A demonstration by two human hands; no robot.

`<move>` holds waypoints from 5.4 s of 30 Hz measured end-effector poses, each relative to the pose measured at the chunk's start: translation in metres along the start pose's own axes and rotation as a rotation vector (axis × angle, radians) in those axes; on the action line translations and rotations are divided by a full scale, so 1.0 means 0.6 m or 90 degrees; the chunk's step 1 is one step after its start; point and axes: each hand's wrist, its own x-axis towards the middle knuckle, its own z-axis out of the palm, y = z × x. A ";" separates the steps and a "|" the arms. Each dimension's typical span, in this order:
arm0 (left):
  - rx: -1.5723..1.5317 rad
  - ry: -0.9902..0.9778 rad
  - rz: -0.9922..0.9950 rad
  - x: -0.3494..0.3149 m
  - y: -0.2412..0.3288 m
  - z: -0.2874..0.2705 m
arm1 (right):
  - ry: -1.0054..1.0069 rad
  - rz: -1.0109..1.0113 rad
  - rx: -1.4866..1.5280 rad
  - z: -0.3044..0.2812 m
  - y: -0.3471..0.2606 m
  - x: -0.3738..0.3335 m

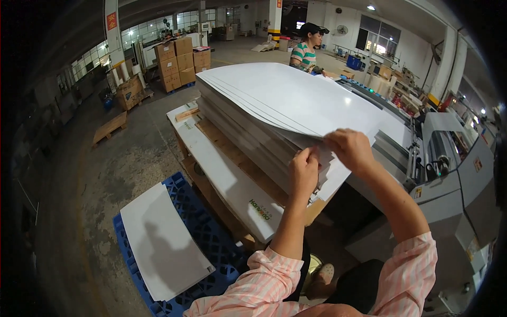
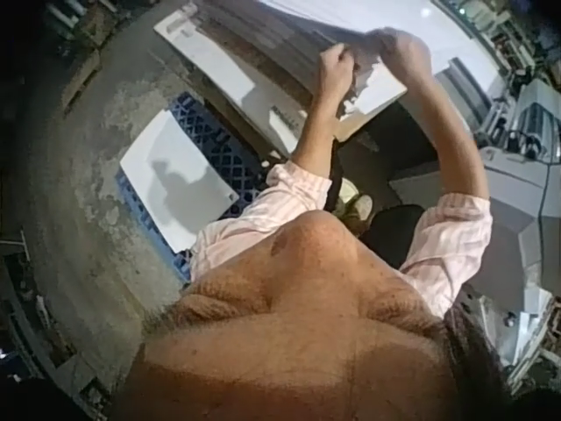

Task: The recorder is flipping through and inspecting a stack of large white paper or cardstock sheets next to an industrial machine.

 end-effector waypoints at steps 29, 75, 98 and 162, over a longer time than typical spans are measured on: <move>-0.166 0.034 -0.045 -0.012 0.019 -0.025 | 0.041 -0.120 -0.042 0.015 -0.013 -0.031; -0.551 0.101 -0.170 -0.016 0.021 -0.017 | -0.136 0.192 0.239 0.014 -0.008 0.002; -0.247 0.110 -0.113 -0.017 0.039 0.005 | 0.041 -0.105 0.035 0.018 0.027 0.000; 0.131 0.090 0.079 -0.028 -0.010 0.026 | 0.026 0.102 0.137 0.021 0.004 -0.025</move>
